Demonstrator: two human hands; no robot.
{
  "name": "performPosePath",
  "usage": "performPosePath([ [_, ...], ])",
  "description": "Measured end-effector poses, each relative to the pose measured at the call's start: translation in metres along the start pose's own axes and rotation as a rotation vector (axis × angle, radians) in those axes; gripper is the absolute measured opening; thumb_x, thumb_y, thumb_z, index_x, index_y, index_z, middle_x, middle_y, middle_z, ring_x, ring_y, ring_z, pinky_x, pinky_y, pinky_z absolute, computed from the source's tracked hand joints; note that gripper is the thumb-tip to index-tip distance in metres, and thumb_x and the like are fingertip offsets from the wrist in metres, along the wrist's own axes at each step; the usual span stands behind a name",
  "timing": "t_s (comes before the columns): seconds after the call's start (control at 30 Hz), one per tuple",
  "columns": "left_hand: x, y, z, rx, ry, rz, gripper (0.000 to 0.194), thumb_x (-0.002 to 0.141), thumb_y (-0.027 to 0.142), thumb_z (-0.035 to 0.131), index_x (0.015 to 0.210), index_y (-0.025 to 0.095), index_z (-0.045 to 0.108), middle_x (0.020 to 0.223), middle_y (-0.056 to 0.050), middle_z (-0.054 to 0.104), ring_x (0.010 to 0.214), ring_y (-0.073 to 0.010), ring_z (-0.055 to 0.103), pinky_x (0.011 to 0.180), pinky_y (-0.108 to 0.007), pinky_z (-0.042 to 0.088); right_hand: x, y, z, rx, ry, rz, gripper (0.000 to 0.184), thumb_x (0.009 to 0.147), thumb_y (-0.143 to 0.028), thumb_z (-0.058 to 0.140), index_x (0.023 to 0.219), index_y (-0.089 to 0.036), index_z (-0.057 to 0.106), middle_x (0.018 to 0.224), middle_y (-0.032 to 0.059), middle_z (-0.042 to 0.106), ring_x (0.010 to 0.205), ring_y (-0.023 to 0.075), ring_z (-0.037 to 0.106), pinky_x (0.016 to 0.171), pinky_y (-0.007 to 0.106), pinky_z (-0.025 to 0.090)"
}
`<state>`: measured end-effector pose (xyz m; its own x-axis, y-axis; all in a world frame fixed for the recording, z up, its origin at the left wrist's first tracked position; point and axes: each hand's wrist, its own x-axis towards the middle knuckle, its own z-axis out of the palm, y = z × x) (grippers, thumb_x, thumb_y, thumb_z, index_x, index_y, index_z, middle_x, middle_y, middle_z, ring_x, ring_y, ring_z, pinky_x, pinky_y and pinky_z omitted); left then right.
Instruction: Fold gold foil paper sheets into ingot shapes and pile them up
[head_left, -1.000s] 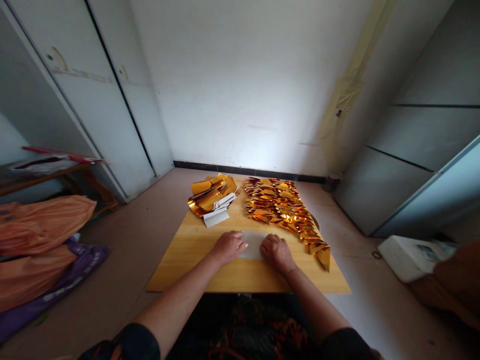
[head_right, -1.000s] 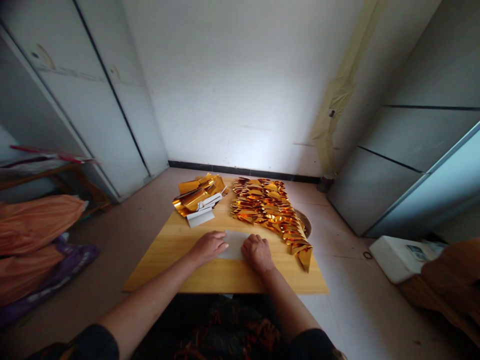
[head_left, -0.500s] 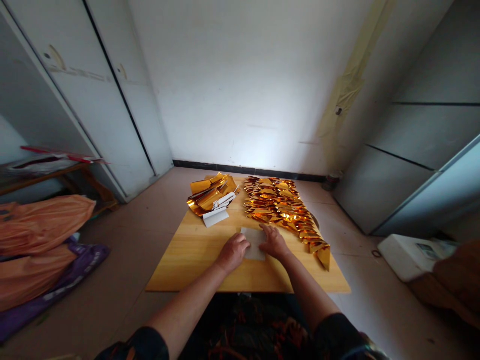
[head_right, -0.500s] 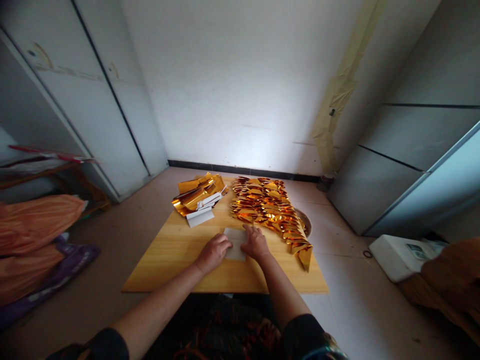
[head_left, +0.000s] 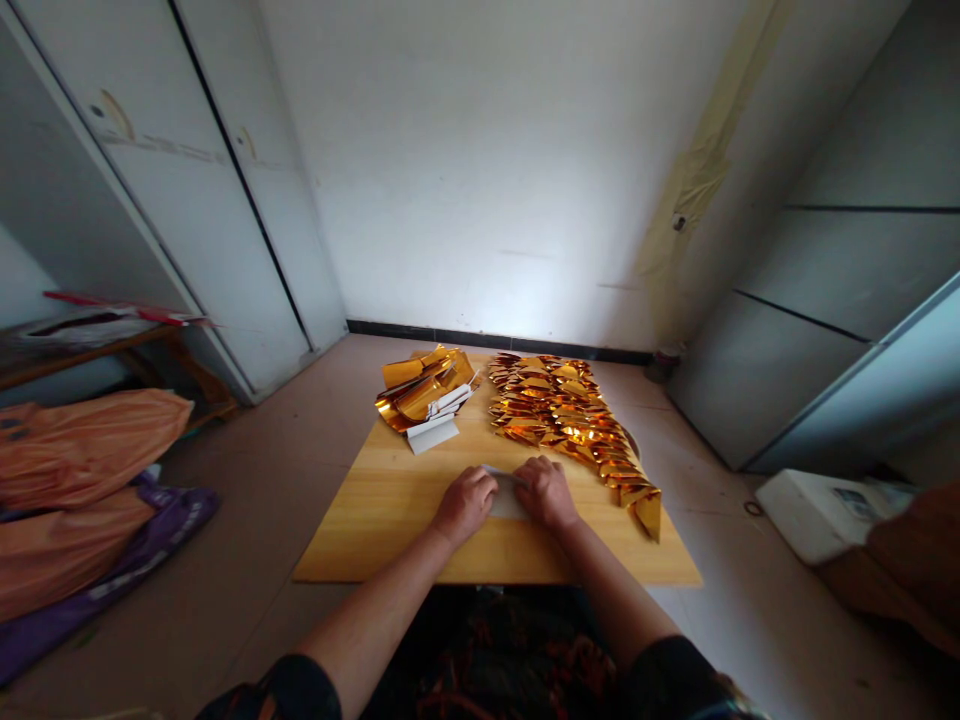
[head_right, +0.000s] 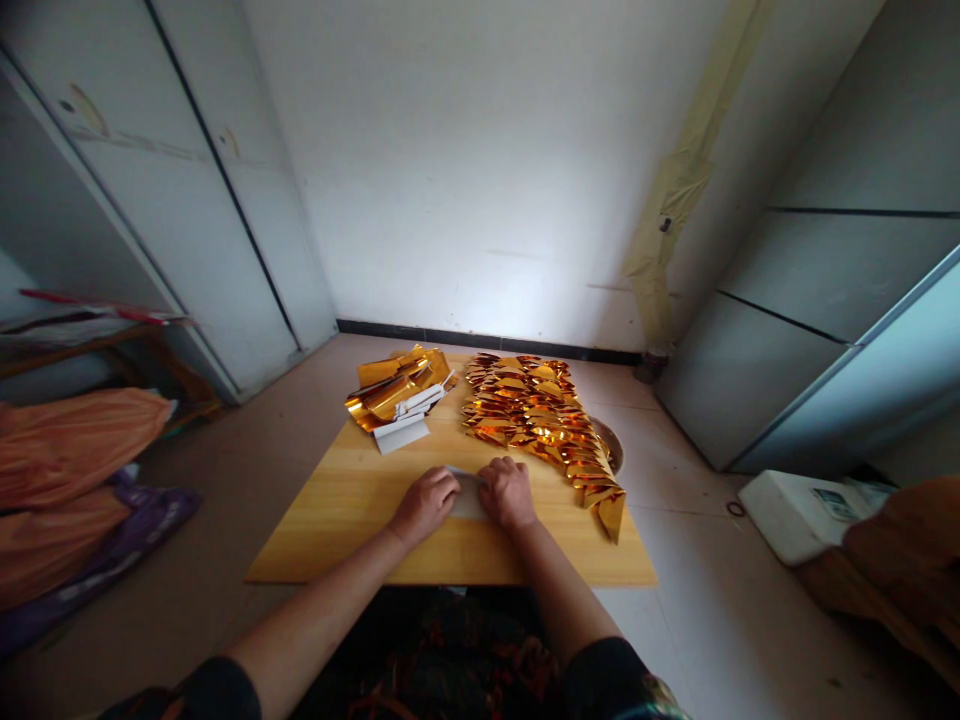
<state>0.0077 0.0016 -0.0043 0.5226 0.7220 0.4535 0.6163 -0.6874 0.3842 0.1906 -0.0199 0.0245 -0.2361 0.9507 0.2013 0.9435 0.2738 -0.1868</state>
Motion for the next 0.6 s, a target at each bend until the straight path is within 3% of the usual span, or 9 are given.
performPosePath([
  [0.13, -0.002, 0.004, -0.002, 0.058, 0.008, -0.059, 0.017, 0.075, 0.002, 0.048, 0.074, 0.018, 0.054, 0.076, -0.002, 0.054, 0.077, -0.0166, 0.051, 0.073, -0.028, 0.045, -0.013, -0.009, -0.003, -0.057, 0.019, -0.074, 0.019, 0.084, -0.026, 0.053, 0.099, -0.025, 0.065, 0.090, 0.0038, 0.060, 0.090, 0.0185, 0.048, 0.077, 0.032, 0.027],
  [0.23, -0.003, 0.005, -0.002, 0.085, 0.031, -0.069, 0.019, 0.075, 0.004, 0.050, 0.086, 0.019, 0.054, 0.084, -0.003, 0.053, 0.084, -0.0186, 0.051, 0.077, -0.031, 0.046, -0.020, -0.012, -0.001, -0.088, 0.043, -0.073, 0.021, 0.088, -0.028, 0.050, 0.103, -0.025, 0.064, 0.090, 0.0050, 0.059, 0.089, 0.0190, 0.047, 0.077, 0.033, 0.026],
  [0.4, -0.004, 0.009, -0.008, 0.156, 0.044, -0.009, 0.046, 0.076, 0.005, 0.050, 0.118, 0.025, 0.053, 0.097, -0.005, 0.051, 0.091, -0.0192, 0.049, 0.080, -0.032, 0.045, -0.021, -0.013, 0.002, -0.108, 0.070, -0.087, 0.022, 0.090, -0.029, 0.048, 0.104, -0.025, 0.064, 0.089, 0.0056, 0.059, 0.087, 0.0190, 0.047, 0.076, 0.033, 0.026],
  [0.47, -0.004, 0.011, -0.011, 0.199, 0.049, 0.016, 0.043, 0.079, 0.007, 0.050, 0.117, 0.026, 0.057, 0.100, -0.007, 0.052, 0.091, -0.0202, 0.049, 0.080, -0.033, 0.044, -0.021, -0.013, 0.002, -0.111, 0.081, -0.097, 0.023, 0.090, -0.029, 0.047, 0.105, -0.025, 0.064, 0.088, 0.0055, 0.059, 0.087, 0.0189, 0.047, 0.076, 0.033, 0.026],
  [0.6, -0.003, 0.015, -0.014, 0.249, 0.043, 0.047, 0.023, 0.084, 0.015, 0.051, 0.096, 0.024, 0.067, 0.110, -0.009, 0.054, 0.095, -0.0232, 0.048, 0.081, -0.038, 0.041, -0.021, -0.013, 0.002, -0.121, 0.091, -0.112, 0.021, 0.092, -0.030, 0.045, 0.096, -0.024, 0.065, 0.087, 0.0057, 0.059, 0.087, 0.0191, 0.047, 0.077, 0.033, 0.025],
])
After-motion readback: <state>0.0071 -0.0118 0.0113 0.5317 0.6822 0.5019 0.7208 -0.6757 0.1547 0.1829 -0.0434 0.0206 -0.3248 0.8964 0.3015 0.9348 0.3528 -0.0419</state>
